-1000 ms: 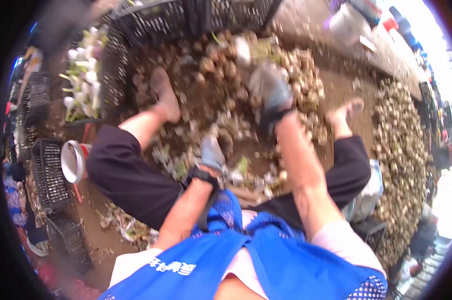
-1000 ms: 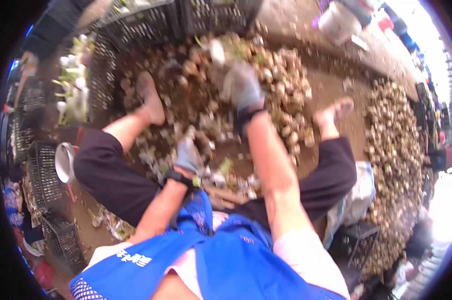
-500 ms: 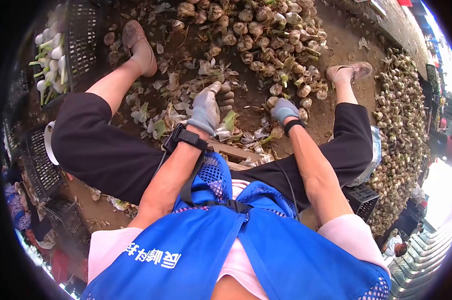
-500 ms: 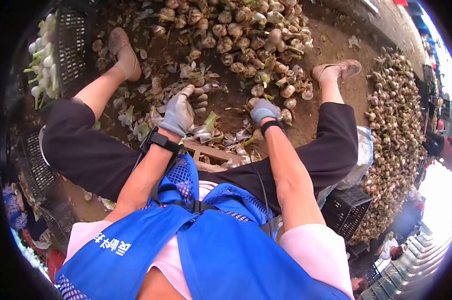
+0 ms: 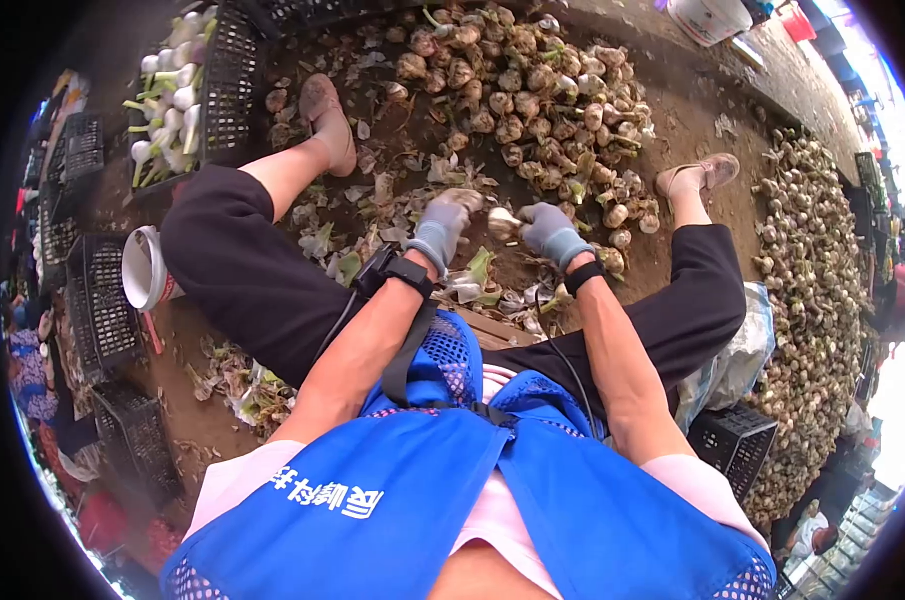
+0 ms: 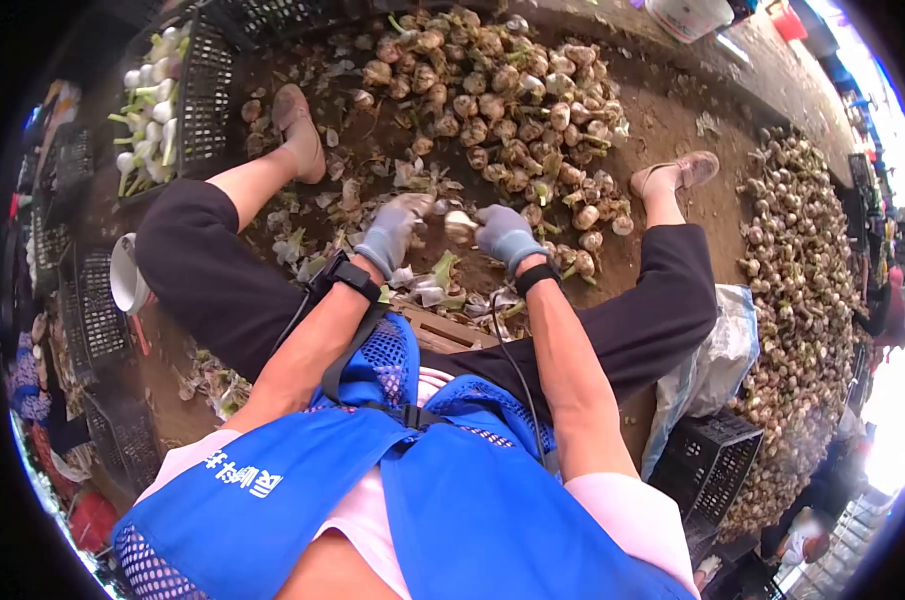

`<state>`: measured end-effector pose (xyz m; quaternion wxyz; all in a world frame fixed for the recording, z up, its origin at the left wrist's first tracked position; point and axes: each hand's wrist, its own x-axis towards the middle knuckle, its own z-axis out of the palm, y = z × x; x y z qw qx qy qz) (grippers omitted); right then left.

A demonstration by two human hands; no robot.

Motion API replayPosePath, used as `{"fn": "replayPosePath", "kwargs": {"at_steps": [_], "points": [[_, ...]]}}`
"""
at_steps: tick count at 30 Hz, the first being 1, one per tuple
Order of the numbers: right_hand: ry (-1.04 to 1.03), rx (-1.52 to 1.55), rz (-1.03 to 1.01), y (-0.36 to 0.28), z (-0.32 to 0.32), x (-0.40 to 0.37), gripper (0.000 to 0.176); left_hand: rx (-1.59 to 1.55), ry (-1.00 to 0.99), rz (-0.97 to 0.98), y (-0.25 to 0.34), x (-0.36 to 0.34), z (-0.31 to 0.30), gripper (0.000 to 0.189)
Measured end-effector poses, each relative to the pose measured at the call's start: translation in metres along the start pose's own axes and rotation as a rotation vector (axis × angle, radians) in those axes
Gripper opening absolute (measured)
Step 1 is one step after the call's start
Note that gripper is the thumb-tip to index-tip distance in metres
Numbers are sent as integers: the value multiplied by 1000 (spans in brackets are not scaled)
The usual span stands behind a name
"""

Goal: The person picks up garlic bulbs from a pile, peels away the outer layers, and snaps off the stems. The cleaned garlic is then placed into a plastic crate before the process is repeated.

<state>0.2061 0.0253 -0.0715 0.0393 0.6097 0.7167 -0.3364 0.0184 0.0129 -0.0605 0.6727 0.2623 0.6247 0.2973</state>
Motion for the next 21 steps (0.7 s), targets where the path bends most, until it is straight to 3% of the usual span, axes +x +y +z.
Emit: {"fn": "replayPosePath", "kwargs": {"at_steps": [2, 3, 4, 6, 8, 10, 12, 15, 21], "points": [[-12, 234, -110, -38, -32, -13, 28, 57, -232, 456, -15, 8, -7, 26], [14, 361, -126, -43, -40, -17, 26, -359, -343, -93, 10, -15, -6, 31], [41, 489, -138, -47, -48, -21, 24, -346, -340, -84, 12, -15, -10, 31], [112, 1229, -177, -69, -77, -49, 22, -699, -586, -11, 13, -13, -14, 34], [31, 1710, -191, -66, -79, -57, 21, -761, -530, 11, 26, -34, -3, 36], [74, 1604, -9, -76, -72, -63, 18, -703, -504, 143, 28, -35, 1, 33], [247, 1572, -37, -74, -46, -51, 16, -658, -462, 181, 27, -36, 5, 30], [301, 1511, -45, -70, -34, -45, 16, -382, -151, 354, 29, -47, 12, 22], [304, 1396, -189, -64, -29, -46, 15, -659, -187, 17, 26, -43, 9, 16]]}}
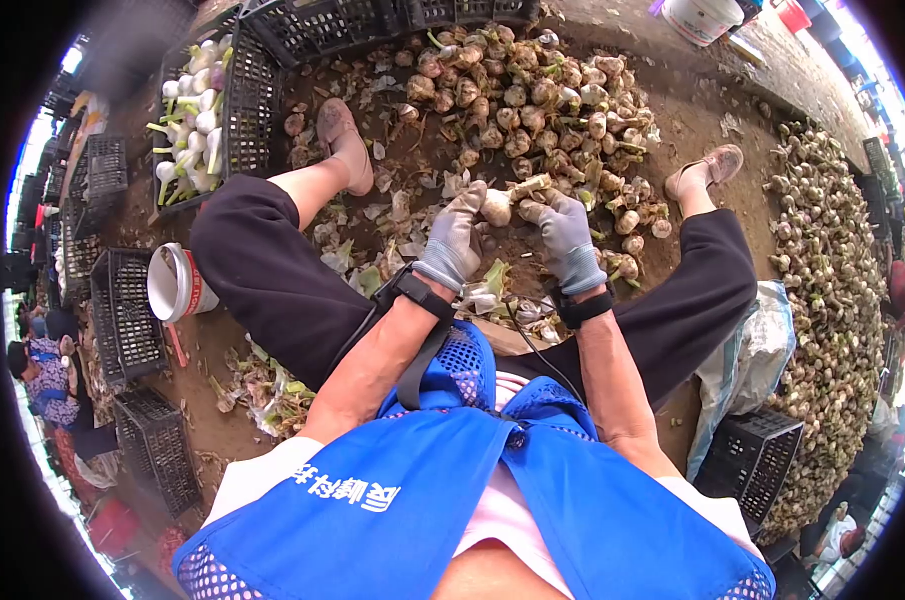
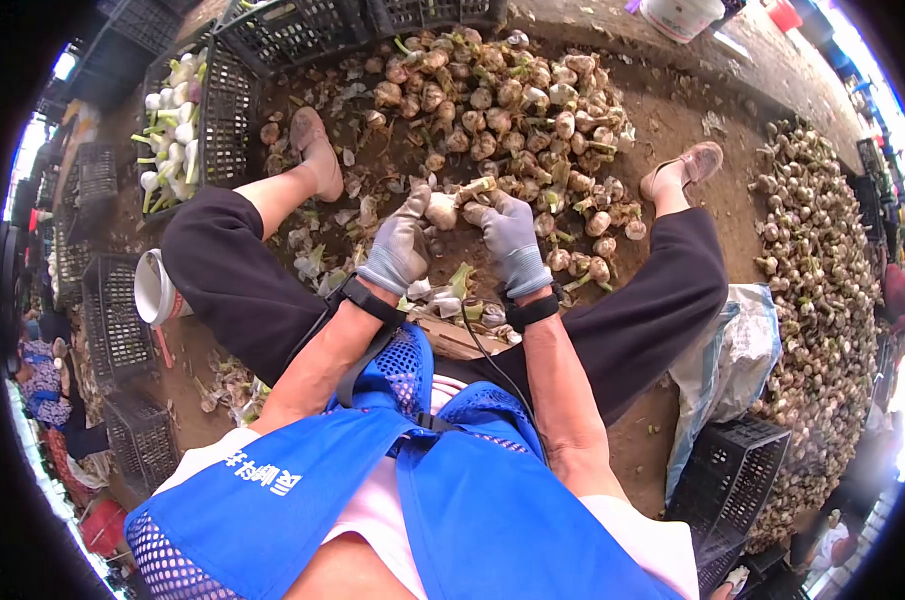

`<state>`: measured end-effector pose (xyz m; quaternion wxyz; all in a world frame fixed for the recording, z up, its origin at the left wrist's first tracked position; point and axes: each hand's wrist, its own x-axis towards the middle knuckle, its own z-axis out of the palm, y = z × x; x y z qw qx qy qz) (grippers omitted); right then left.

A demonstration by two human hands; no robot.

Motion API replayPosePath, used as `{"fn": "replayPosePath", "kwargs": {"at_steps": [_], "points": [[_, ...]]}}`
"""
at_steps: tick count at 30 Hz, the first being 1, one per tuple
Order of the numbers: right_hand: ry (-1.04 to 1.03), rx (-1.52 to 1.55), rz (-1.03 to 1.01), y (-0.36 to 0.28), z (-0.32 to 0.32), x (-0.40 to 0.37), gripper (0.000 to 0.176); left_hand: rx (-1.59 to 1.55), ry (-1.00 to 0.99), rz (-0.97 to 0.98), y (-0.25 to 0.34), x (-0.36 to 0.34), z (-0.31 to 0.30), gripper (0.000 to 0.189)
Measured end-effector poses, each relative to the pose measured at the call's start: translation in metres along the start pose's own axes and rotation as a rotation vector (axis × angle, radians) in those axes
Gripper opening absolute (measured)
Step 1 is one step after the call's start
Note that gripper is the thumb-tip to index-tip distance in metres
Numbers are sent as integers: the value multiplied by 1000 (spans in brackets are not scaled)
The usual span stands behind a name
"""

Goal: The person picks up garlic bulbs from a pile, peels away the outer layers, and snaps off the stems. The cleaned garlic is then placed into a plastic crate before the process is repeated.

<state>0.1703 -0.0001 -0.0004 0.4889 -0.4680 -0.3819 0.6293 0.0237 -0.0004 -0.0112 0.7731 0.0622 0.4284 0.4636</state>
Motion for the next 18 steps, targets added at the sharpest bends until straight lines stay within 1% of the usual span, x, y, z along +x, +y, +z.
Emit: {"fn": "replayPosePath", "kwargs": {"at_steps": [2, 3, 4, 5, 6, 7, 9, 10, 11, 12, 14, 16, 18], "points": [[20, 254, 139, -11, 3, -4, 15, -8, 5, 23, 1, -1, 3, 16], [20, 253, 139, -4, 2, 0, 15, -16, 10, 47, 2, -1, 4, 15], [46, 162, 84, -1, 4, 4, 15, -18, 8, 46, 3, -3, 6, 15], [74, 70, 29, 2, 5, 6, 15, 45, -2, 83, 4, -4, 8, 15], [107, 33, 85, 4, 4, 4, 14, 108, -11, 119, 4, -5, 10, 15], [109, 31, 86, 5, 2, 5, 14, 106, -11, 117, 3, -5, 10, 15], [67, -221, -19, 9, 0, 8, 14, 177, 48, 146, 3, -7, 9, 15], [41, -248, -103, -3, 9, 1, 14, 175, 53, 149, 2, -5, 5, 15], [37, -248, -102, -1, 8, 1, 14, 102, 66, 118, 2, -3, 1, 16], [18, -220, -73, 3, 5, 3, 14, 28, 77, 88, 1, -1, -2, 17], [-2, -195, -47, -1, 5, 1, 15, 11, 48, 63, 3, -2, -1, 18], [-13, 266, 141, -8, 6, -2, 16, -3, 17, 40, 4, -2, -2, 20], [-27, 310, 138, -9, 5, -2, 18, -1, -21, 114, 2, 0, -3, 23]]}}
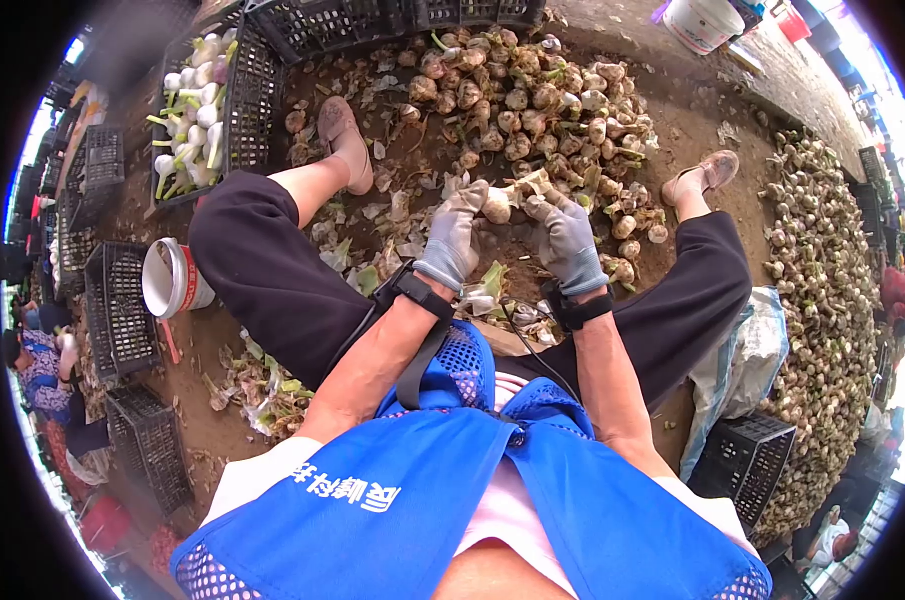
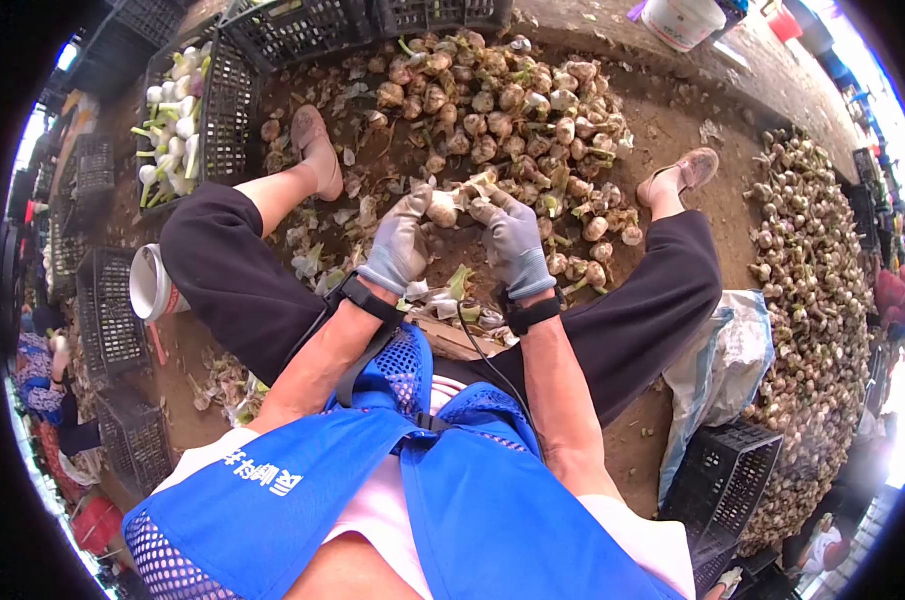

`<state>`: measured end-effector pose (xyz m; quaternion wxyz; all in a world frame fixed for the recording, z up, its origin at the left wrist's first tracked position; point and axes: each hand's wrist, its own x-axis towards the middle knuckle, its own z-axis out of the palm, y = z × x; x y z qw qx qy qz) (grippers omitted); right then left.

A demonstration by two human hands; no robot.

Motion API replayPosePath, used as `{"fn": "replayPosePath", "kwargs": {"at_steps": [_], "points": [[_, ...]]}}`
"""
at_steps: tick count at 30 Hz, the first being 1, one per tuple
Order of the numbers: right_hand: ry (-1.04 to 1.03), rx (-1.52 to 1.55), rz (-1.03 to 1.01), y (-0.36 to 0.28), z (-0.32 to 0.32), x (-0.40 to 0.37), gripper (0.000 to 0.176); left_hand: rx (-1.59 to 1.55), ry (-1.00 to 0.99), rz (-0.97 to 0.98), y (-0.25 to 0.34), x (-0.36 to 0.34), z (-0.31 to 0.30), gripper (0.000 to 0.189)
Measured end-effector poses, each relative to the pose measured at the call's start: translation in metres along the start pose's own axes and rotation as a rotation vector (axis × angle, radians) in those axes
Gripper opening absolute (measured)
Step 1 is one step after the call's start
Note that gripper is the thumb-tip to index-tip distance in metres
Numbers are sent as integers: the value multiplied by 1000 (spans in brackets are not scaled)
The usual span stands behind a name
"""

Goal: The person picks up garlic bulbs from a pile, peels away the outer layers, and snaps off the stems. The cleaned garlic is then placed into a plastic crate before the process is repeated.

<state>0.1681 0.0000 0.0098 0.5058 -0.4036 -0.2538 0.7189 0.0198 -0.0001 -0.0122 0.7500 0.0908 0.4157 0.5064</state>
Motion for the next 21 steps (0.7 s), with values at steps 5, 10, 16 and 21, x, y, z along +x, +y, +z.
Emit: {"fn": "replayPosePath", "kwargs": {"at_steps": [5, 10, 16, 21], "points": [[-189, -854, -647, -2, -4, -10, 14, 512, -89, 586, -5, -4, 13, 26], [76, -181, -79, 9, 9, -6, 14, 353, 1, 296, 5, -5, 2, 24], [30, -288, -90, 20, 2, 11, 19, -230, -120, -414, 7, -1, -8, 36], [-90, -162, -24, 11, -7, 3, 28, 18, -147, -270, 19, -7, -4, 41]]}}
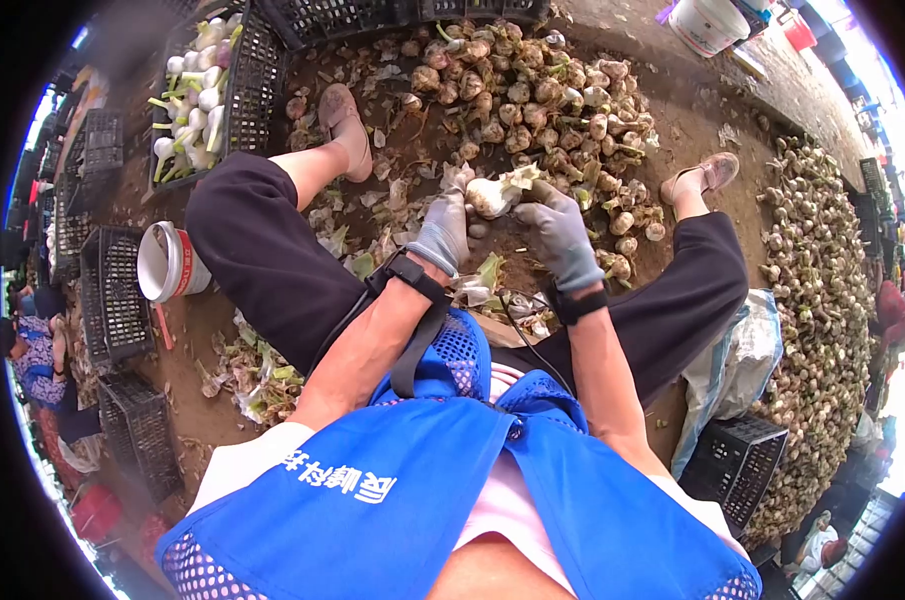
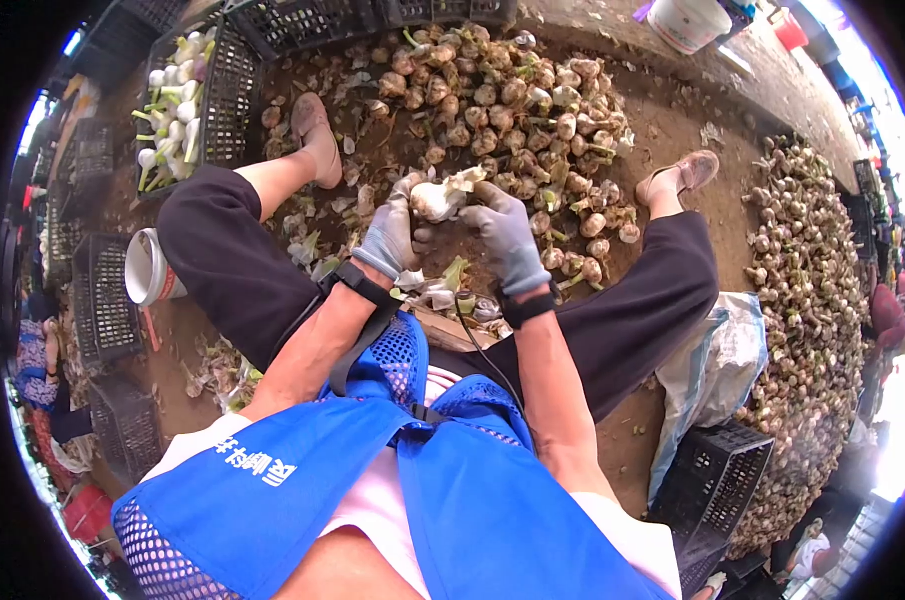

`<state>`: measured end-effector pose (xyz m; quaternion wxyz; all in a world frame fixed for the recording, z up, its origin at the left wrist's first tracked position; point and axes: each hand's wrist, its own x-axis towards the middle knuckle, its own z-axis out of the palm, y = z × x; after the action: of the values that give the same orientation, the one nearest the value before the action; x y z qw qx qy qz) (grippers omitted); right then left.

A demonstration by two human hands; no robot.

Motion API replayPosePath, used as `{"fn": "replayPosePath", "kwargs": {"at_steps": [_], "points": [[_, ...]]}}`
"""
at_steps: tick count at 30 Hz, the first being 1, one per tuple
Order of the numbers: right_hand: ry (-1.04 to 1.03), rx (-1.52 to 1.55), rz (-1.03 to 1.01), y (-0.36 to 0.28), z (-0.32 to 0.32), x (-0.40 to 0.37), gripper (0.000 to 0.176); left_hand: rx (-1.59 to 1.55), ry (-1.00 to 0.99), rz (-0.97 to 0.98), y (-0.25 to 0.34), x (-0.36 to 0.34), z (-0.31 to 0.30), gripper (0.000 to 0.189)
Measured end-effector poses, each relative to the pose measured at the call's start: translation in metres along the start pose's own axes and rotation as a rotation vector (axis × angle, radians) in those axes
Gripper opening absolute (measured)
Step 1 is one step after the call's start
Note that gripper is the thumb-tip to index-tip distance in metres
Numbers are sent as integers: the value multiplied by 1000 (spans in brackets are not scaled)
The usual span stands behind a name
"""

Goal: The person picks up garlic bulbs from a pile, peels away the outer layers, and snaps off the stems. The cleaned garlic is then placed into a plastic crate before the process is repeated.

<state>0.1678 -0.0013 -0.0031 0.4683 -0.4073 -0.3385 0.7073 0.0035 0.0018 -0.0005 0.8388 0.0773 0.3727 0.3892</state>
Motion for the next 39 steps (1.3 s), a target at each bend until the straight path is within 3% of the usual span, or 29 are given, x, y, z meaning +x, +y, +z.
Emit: {"fn": "replayPosePath", "kwargs": {"at_steps": [2, 4, 6, 8, 9, 10, 12, 13, 14, 16, 17, 19, 20, 22, 23, 24, 26, 27, 28, 29, 31, 32, 34, 35, 36, 37, 38, 39], "points": [[-62, 140, 36, -31, 22, -24, 30, 169, -10, 102, -3, -4, 3, 44], [-59, 149, 61, -19, 12, -17, 28, 407, 220, 439, -12, 0, 18, 51], [-61, 167, 83, -5, 2, -12, 27, 384, 118, 424, -8, -2, 19, 55], [-127, -378, -301, 0, 0, -12, 23, 1156, 179, 944, -8, -7, 19, 53], [-213, -446, -330, 3, -2, -10, 21, 1305, 182, 1307, -10, -8, 20, 51], [-211, -440, -326, -5, 6, -13, 21, 1311, 182, 1300, -10, -11, 25, 51], [-133, -381, -327, -30, 27, -22, 18, 630, 108, 973, -15, -15, 27, 45], [-90, -72, 40, -35, 30, -23, 13, 627, 153, 928, -12, -7, 14, 38], [-86, -64, 40, -31, 24, -20, 13, 394, 81, 734, -15, -6, 9, 34], [-105, -248, 255, -26, 6, -13, 15, 327, 69, 95, 1, -17, -2, 36], [-126, -187, 289, -26, 1, -13, 18, 329, 67, 93, 3, -16, -5, 36], [-126, -112, 243, -25, -1, -18, 19, -41, -503, -225, 6, -6, -13, 38], [-130, -38, 192, -26, -1, -19, 20, -38, -503, -227, 2, 6, -20, 38], [-89, -52, 156, -18, -5, -17, 20, 692, 80, 351, -10, 32, -29, 35], [31, -87, 109, -10, -6, -14, 19, 599, 75, 588, -11, 32, -18, 23], [149, -122, 62, -4, -7, -10, 18, 603, 64, 589, -13, 31, -10, 23], [181, -283, -132, 7, 2, -8, 21, 386, -236, 638, -20, 16, 4, 23], [180, -450, -194, 16, -1, -6, 20, 1003, 12, 724, -26, 1, 13, 28], [173, -619, -258, 15, 5, -6, 19, 1002, 23, 722, -25, 1, 10, 28], [164, -621, -257, 9, 7, -8, 19, 765, -69, 641, -22, 3, 6, 29], [38, -11, 24, -11, 10, -23, 18, 468, -158, 484, -23, 10, -3, 29], [8, 43, 103, -20, 7, -26, 20, 466, -155, 484, -23, 16, -7, 29], [-129, -399, -297, 1, -19, -19, 25, 34, -107, 454, -23, 28, -8, 26], [-128, -405, -297, -3, -18, -18, 25, -66, -64, 313, -11, 1, 19, 22], [-112, 66, -156, -8, -17, -18, 23, -72, -66, 314, -8, 5, 10, 22], [-92, 536, -7, -15, -14, -18, 22, -173, -195, 272, -2, 12, -8, 25], [41, 623, 48, -33, -10, -20, 22, -273, -321, 231, 4, 12, -15, 28], [170, 255, 23, -31, -22, -15, 23, -370, -331, 228, 6, 12, -19, 29]]}}
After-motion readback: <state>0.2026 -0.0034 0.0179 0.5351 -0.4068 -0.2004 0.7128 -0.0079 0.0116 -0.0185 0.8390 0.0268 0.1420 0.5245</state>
